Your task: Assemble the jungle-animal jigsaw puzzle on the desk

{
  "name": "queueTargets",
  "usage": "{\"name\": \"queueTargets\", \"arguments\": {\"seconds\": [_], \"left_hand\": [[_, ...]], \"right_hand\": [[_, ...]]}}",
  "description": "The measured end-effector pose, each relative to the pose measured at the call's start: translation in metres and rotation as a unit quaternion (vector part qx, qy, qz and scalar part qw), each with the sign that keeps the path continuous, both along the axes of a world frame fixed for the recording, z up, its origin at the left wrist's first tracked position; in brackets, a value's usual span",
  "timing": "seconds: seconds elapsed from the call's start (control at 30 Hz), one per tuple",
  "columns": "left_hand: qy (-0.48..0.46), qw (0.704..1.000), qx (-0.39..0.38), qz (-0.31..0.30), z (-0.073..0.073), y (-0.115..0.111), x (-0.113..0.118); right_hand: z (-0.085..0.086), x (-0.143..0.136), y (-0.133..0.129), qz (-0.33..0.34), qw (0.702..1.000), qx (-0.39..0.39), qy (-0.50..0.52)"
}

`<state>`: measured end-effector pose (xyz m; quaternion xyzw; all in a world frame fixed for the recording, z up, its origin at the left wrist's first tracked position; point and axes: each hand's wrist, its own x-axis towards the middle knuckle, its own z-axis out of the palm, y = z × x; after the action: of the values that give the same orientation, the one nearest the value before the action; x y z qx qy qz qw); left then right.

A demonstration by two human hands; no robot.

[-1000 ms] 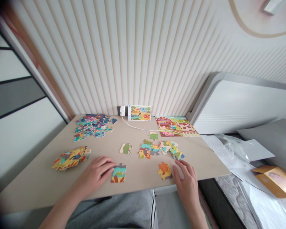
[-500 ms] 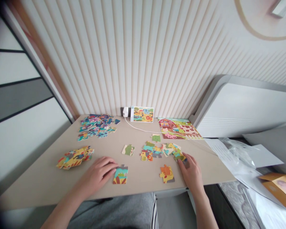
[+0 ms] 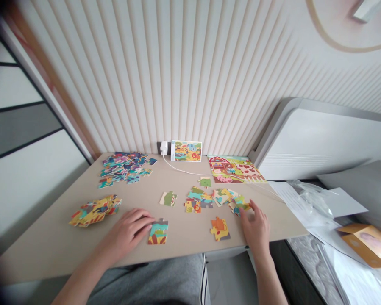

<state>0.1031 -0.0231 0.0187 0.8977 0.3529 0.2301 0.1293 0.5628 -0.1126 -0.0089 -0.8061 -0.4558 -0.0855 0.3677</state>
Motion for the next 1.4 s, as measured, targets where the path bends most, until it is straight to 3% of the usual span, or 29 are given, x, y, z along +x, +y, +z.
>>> {"name": "queueTargets", "arguments": {"seconds": [0.13, 0.53, 0.93, 1.23, 1.4], "left_hand": [[0.005, 1.000, 0.000, -0.001, 0.000, 0.000, 0.000], [-0.003, 1.000, -0.003, -0.002, 0.002, -0.001, 0.001], [-0.001, 1.000, -0.002, -0.001, 0.002, -0.001, 0.001], [0.004, 1.000, -0.004, 0.000, 0.001, -0.001, 0.001], [0.013, 1.000, -0.010, 0.002, 0.000, -0.001, 0.000]], "right_hand": [[-0.003, -0.001, 0.002, 0.025, 0.994, -0.101, -0.036], [-0.006, 0.006, -0.006, 0.047, 0.990, -0.125, -0.055], [-0.004, -0.003, -0.006, 0.022, 0.997, -0.069, -0.023], [-0.003, -0.015, -0.010, -0.038, 0.995, 0.086, -0.017], [-0.005, -0.015, -0.010, -0.037, 0.995, 0.091, -0.006]]}}
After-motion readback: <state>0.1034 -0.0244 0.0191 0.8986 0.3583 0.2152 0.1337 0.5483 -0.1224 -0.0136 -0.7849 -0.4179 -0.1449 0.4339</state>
